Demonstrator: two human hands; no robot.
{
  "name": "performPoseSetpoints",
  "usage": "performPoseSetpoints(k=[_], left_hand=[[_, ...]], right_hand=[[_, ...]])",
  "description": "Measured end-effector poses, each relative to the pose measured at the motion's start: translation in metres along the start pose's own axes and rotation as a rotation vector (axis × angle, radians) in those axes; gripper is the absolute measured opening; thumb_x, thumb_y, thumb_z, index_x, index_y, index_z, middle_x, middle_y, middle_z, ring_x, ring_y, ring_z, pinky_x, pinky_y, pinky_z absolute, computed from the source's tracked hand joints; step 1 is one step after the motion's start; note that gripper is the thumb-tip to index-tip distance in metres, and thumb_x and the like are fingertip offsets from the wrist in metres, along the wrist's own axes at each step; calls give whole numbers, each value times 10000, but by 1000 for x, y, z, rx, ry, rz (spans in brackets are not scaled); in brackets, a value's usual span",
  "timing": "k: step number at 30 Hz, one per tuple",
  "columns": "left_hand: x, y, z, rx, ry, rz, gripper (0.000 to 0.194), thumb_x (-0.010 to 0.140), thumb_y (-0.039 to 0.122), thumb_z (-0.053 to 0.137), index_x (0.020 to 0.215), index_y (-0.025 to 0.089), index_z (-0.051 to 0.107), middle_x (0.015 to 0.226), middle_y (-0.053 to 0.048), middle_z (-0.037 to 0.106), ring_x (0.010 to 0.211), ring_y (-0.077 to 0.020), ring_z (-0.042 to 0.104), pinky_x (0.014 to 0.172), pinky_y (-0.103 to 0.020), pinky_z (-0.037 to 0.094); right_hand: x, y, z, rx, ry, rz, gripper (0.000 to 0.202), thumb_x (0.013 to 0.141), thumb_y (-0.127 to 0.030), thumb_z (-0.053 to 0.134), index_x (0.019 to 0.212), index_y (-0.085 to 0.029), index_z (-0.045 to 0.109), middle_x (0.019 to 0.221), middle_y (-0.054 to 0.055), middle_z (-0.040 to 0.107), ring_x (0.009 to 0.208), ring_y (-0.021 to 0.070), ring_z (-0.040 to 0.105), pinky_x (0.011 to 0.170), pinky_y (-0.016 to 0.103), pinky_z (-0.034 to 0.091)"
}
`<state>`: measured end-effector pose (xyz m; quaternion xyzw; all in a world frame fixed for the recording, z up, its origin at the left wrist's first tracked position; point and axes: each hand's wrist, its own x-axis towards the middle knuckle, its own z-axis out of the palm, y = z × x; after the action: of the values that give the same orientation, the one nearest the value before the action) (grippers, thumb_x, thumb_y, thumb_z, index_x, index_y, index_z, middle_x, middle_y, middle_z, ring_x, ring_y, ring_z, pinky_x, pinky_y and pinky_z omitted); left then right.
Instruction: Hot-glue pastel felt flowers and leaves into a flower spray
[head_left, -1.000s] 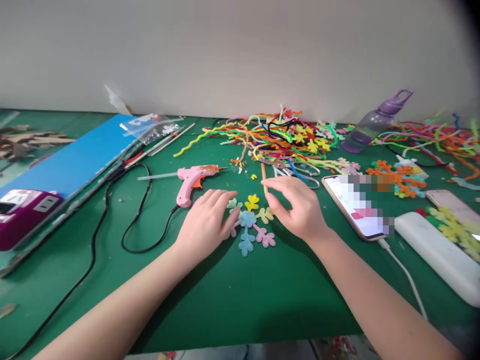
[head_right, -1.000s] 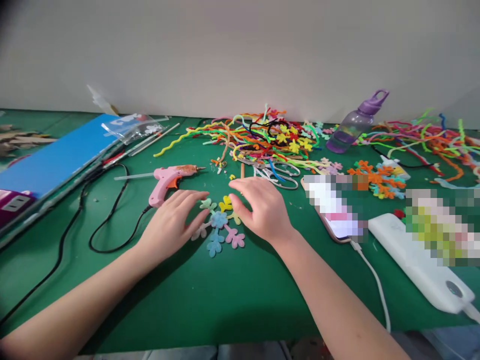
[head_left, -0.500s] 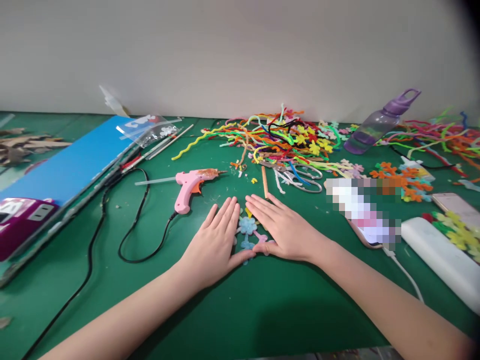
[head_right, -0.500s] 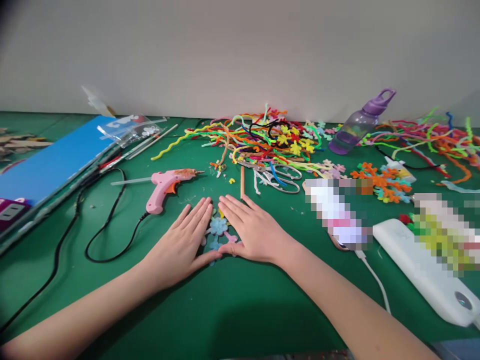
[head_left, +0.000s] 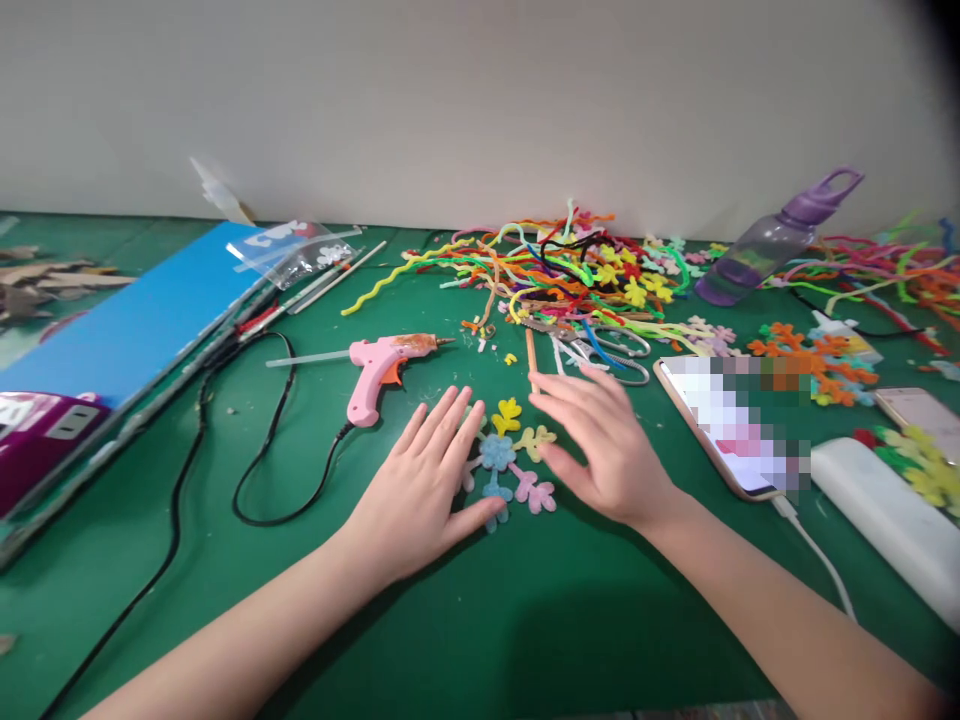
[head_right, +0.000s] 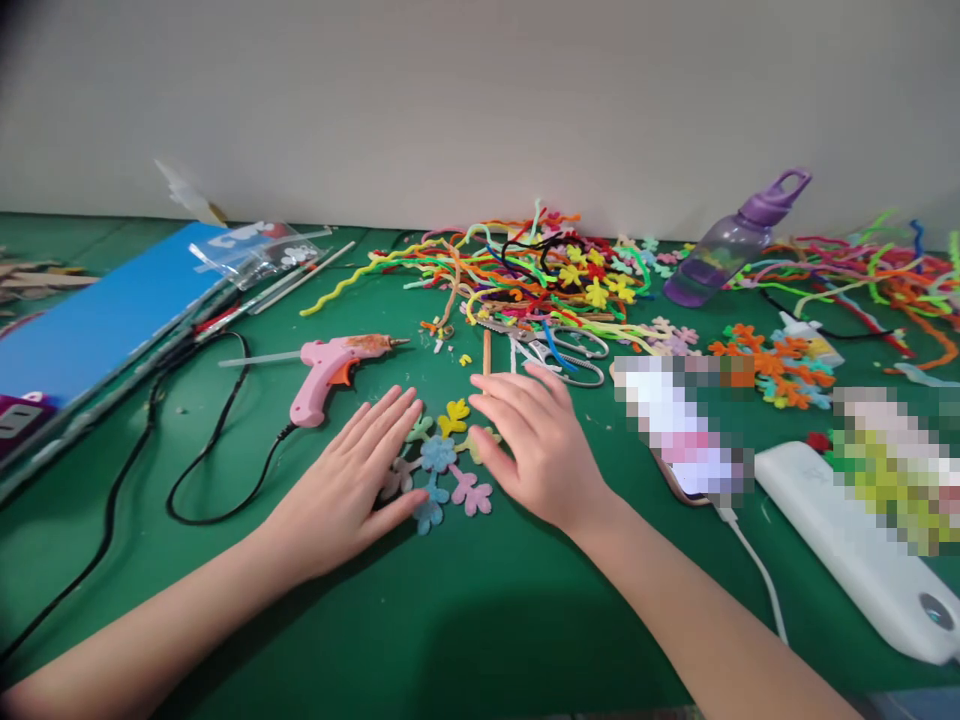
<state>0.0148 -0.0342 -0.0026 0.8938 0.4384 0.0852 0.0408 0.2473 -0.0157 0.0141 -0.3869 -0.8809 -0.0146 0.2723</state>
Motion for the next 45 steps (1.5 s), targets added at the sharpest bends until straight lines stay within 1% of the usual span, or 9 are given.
performPoseSetpoints(k=[2,5,10,14,20,25,30,35,45], left_hand=[[0,-4,-6,-15,1,-23,720,915,535,366,1465,102,195,1541,-140,219,1435,-272,131,1151,-491,222],[2,-7,-14,-10,13,-70,605,929,496,373,1409,131,330,1506,-135,308,1431,-283,146,1137,-505,247],[8,-1,-20,-49,74,-51,517,877,539,465,1219,154,518,1258,-141,529,1343,-319,316,1064,-501,341],[16,9,-16,-69,110,-3,414,846,522,527,1048,166,585,1080,-116,584,1122,-305,483,962,-484,398],[15,8,-9,-119,126,29,187,872,298,537,1012,188,595,1058,-91,612,1055,-265,498,930,-459,387],[13,-5,-6,-230,118,14,227,900,169,486,1082,236,605,1094,-54,627,1056,-228,497,909,-421,394],[12,-10,-5,-183,145,126,255,922,172,466,1121,245,608,1148,-47,648,1100,-231,504,924,-422,378],[12,-5,-9,-54,129,243,248,922,156,469,1117,199,614,1149,-34,669,1090,-218,546,966,-412,343],[14,0,-10,32,64,259,227,881,147,509,1076,165,622,1105,-25,672,1101,-249,543,966,-436,326]], right_hand=[[2,2,-6,-11,112,61,230,873,-197,531,1090,-176,606,1187,87,643,1141,197,560,1085,449,317],[6,6,-10,-32,77,62,213,864,-103,511,993,-218,635,1085,33,682,1036,180,601,1060,456,322],[18,9,-2,58,-66,54,190,904,-135,492,967,-215,651,1010,22,699,975,168,604,949,406,383],[27,12,14,126,-139,-33,170,907,-175,511,962,-203,669,1033,29,694,1009,162,585,931,381,384],[21,17,25,203,-184,-62,224,916,-173,463,1043,-180,647,1053,62,692,992,169,589,856,353,414],[14,16,19,190,-165,-28,209,897,-308,529,1008,-184,656,939,51,692,905,181,584,869,373,372],[14,12,13,144,-219,-21,234,870,-402,566,921,-205,679,962,50,673,929,187,565,881,384,336],[15,5,11,123,-236,-21,170,866,-347,577,866,-208,675,968,41,667,953,186,556,900,389,316],[17,-1,12,-50,-289,-37,187,912,-206,489,834,-194,659,899,28,629,904,173,538,863,375,327]])
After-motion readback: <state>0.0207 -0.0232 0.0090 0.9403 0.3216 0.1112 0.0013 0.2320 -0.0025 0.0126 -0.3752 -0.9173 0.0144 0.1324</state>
